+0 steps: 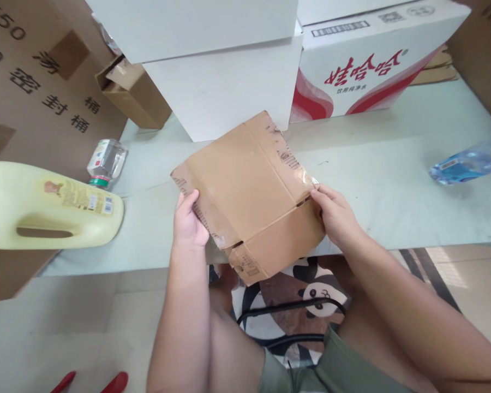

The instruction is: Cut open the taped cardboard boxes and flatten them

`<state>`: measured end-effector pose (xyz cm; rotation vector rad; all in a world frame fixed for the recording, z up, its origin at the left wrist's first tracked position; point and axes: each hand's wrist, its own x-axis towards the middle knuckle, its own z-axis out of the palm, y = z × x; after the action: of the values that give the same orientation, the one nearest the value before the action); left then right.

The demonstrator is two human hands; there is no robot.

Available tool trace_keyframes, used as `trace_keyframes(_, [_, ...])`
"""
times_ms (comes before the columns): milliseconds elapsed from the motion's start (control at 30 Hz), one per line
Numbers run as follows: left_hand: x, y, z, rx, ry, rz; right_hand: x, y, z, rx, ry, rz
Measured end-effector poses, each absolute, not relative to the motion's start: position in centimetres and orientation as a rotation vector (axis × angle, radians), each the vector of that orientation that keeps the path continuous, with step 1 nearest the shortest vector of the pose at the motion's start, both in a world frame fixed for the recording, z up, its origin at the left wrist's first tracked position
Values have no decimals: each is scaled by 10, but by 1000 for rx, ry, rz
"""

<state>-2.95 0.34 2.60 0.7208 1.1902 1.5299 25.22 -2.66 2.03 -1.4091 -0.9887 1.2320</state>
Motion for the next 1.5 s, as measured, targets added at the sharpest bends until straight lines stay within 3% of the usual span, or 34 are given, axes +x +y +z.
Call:
trace_keyframes(633, [-28, 4, 28, 594, 1051, 1624, 251, -25, 23, -1482, -1056, 1193])
trace_keyframes(1100, [-18, 5, 27, 585, 1251, 1689, 250, -27, 25, -1462, -1002, 1226])
trace_keyframes(1500, [-29, 4, 25, 559, 1119, 1479, 251, -28, 21, -1435, -921, 1253])
